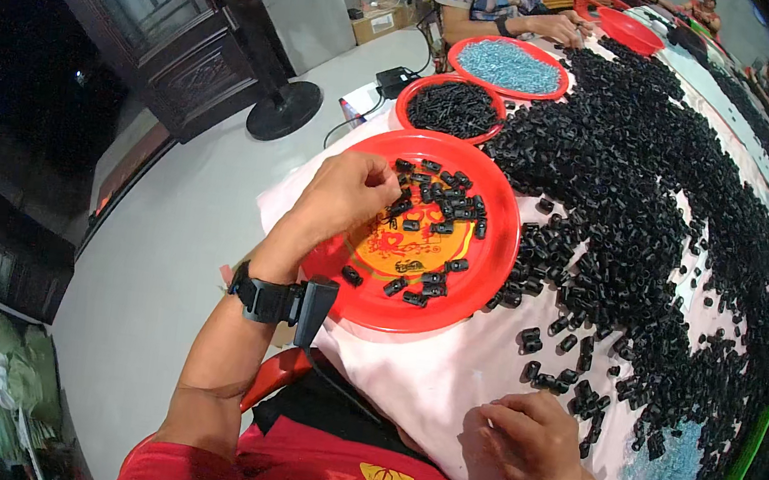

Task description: Sorting and pairing small black rubber shoe components on a table.

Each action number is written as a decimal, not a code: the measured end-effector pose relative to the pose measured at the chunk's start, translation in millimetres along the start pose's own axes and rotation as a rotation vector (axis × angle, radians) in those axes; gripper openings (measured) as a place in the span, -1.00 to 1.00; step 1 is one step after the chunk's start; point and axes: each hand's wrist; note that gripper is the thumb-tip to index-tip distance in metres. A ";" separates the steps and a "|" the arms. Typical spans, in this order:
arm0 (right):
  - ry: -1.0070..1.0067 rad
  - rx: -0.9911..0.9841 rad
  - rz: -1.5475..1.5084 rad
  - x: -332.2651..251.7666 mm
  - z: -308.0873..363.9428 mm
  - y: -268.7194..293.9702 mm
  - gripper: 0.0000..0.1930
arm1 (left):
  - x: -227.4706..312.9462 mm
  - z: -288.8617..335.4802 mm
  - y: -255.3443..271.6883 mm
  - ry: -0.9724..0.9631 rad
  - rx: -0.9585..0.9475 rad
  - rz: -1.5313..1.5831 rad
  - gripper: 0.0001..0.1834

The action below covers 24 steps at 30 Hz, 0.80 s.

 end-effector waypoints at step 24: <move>0.155 0.093 0.049 16.8 4.1 13.1 -0.69 | 143.4 14.7 -51.1 -0.553 -0.032 0.193 -0.47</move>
Point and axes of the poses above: each hand's wrist, its own z-axis away from the middle knuckle, its own y-axis out of the back of the hand, x = y × z, and after that the axes turned 15 degrees about -z, right-handed
